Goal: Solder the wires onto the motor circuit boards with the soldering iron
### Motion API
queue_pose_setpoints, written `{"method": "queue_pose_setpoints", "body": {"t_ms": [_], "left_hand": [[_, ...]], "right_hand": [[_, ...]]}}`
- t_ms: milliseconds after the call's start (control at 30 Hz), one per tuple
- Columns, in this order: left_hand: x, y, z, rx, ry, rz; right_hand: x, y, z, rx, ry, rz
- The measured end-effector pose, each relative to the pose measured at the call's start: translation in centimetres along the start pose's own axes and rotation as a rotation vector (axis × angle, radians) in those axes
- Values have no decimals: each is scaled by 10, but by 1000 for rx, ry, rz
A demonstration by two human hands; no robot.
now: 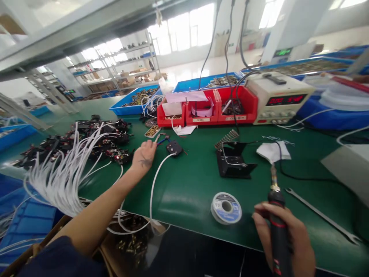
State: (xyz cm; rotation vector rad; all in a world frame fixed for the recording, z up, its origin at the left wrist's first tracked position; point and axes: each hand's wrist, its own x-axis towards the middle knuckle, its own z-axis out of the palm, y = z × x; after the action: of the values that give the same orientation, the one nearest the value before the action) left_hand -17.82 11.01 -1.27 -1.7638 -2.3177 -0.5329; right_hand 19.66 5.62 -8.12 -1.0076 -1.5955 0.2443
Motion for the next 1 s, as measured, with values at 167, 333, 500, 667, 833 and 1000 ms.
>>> {"method": "queue_pose_setpoints", "body": {"t_ms": [167, 333, 500, 667, 833, 1000], "left_hand": [[-46, -15, -49, -276, 262, -98], [-116, 55, -47, -743, 323, 113], [-153, 132, -1, -1060, -7, 264], [-164, 133, 18, -1132, -174, 247], [-168, 125, 21, -1181, -209, 233], [-165, 124, 22, -1157, -176, 280]], "right_hand": [[0, -7, 1, -11, 8, -66], [4, -15, 1, 16, 27, -64], [11, -37, -5, 96, -52, -74], [15, -50, -8, 206, -223, -47], [13, -46, -7, 300, -270, -8], [5, -39, 0, 408, -144, 21]]}}
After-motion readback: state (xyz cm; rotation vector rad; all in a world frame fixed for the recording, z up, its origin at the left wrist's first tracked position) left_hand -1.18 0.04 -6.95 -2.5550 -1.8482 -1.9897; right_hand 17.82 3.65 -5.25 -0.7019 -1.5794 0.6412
